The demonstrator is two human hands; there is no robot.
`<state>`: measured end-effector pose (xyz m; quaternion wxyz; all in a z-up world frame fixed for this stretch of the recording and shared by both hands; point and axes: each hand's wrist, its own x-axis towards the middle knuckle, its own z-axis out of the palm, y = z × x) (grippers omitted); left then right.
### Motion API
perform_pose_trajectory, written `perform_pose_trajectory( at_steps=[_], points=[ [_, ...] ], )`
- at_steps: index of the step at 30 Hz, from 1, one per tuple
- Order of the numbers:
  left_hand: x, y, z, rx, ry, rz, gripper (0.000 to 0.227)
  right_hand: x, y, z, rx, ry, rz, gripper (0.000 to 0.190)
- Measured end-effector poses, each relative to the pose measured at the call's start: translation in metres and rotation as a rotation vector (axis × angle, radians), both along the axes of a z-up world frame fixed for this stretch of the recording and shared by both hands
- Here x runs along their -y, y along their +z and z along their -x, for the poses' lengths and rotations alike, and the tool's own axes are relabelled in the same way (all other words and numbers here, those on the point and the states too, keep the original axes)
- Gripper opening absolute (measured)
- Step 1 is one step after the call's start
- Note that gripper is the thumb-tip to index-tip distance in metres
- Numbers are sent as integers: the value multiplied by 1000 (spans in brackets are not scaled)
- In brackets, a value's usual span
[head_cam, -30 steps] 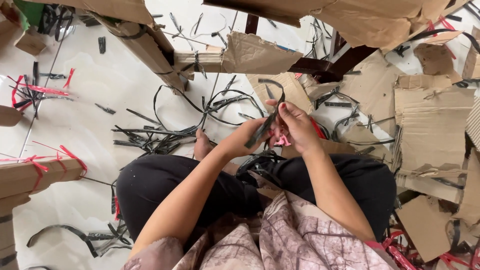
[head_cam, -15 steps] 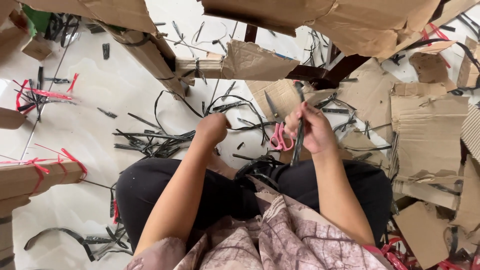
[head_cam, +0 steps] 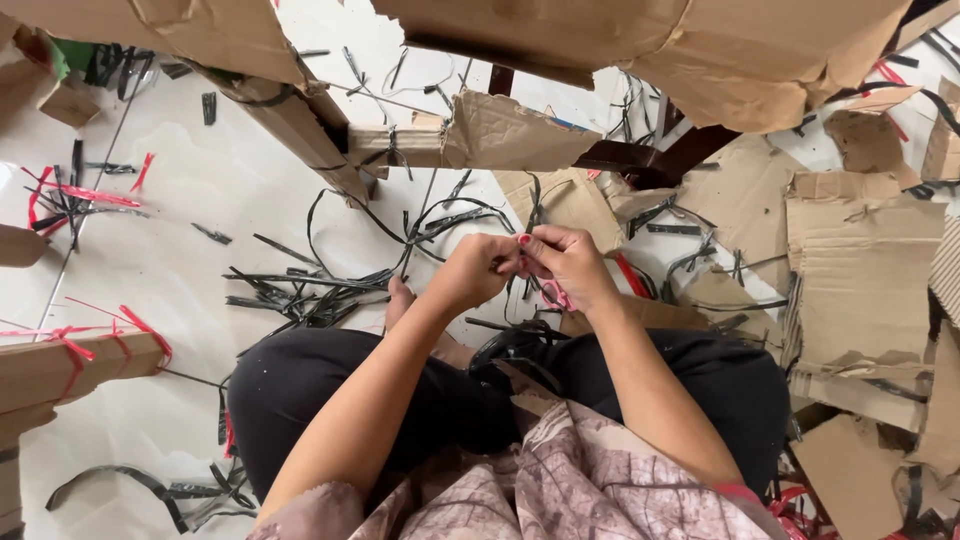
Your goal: Tying and securing plastic straps around cardboard pieces to bundle them together.
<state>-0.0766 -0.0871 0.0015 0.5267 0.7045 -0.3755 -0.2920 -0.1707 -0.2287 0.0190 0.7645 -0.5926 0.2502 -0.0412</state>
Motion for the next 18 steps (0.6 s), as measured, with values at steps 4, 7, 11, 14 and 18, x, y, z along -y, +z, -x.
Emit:
perform_pose_trajectory(
  at_steps=[4, 7, 11, 14, 18],
  points=[
    [7, -6, -10, -194, 209, -226, 16, 19, -22, -4, 245, -55, 267, 7],
    [12, -29, -35, -357, 382, -137, 62, 24, 22, -9, 528, -32, 846, 20],
    [36, -31, -59, -698, 473, 269, 98, 30, 4, -62, 714, -90, 1044, 25],
    [48, -5, -54, -929, 534, 437, 100, 26, -18, -95, 425, -106, 1255, 19],
    [67, -20, -66, -997, 507, 603, 56, 25, -27, -118, 241, -204, 1510, 20]
  ],
)
